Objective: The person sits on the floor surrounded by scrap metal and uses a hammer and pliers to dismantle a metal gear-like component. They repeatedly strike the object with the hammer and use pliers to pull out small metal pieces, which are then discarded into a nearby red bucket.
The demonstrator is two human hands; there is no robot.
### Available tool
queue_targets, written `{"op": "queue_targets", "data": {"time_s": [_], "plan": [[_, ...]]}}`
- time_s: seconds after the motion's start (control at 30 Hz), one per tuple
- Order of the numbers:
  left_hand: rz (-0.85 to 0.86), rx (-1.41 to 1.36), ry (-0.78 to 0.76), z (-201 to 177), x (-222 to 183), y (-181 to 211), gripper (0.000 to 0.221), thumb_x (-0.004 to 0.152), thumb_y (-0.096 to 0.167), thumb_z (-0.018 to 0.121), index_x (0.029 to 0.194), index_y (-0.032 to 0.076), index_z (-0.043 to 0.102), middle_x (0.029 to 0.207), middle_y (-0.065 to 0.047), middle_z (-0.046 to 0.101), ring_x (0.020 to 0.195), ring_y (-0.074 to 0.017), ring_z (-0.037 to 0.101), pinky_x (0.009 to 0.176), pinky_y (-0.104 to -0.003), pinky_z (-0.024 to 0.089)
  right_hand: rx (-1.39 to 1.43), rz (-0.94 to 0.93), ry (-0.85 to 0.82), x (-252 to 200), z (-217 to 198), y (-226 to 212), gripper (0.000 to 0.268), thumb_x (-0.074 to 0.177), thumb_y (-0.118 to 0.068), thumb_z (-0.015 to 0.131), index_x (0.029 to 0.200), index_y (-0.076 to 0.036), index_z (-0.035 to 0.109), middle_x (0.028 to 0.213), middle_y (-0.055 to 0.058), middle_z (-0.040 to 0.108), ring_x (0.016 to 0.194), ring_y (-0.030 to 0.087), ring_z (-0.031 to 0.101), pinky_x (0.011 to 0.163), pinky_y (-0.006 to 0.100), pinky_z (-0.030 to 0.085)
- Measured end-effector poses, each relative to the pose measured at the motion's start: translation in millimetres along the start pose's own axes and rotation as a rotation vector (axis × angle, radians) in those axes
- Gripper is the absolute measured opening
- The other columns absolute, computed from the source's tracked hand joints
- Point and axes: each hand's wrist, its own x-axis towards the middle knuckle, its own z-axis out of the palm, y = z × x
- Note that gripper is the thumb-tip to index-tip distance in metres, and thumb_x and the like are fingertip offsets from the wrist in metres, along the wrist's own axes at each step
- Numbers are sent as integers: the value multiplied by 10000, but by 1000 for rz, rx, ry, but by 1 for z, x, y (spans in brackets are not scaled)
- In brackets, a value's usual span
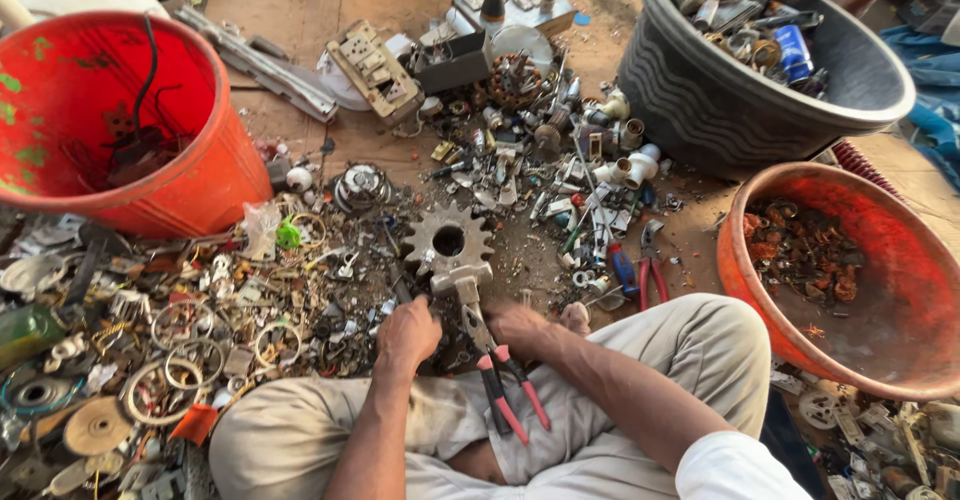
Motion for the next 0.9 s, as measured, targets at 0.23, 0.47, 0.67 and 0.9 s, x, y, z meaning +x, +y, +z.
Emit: {"op": "queue_targets", "data": {"time_s": [0.23,0.47,0.67,0.9], "plan": [[-7,-54,-59,-12,-14,1,537,967,368,645,1427,111,544,1232,-162,705,1057,-318,724,959,-455,562,201,302,397,-1,-19,59,482,807,-21,598,1278,-103,659,1263,127,647,1134,310,638,984,397,526],[58,-39,-61,-12,-13,4,567,962,409,649,1409,77,538,1207,-153,708,1028,-281,728,944,-433,567,33,792,263,8,-69,119,714,887,7,466,1564,-136,290,1635,193,233,1477,384,228,1195,535,240],[85,-43,-46,-18,-9,5,545,951,394,674,1357,45,569,1137,-174,722,983,-307,738,905,-442,581,162,792,68,24,-74,66,674,943,2,420,1587,-149,289,1652,212,224,1514,370,237,1208,611,220],[105,-58,-29,-25,-14,12,518,938,401,685,1291,32,603,1089,-177,724,966,-319,740,882,-452,583,90,897,419,11,-83,134,407,1004,-86,447,1398,-71,547,1350,193,532,1210,311,530,1044,497,455]]}}
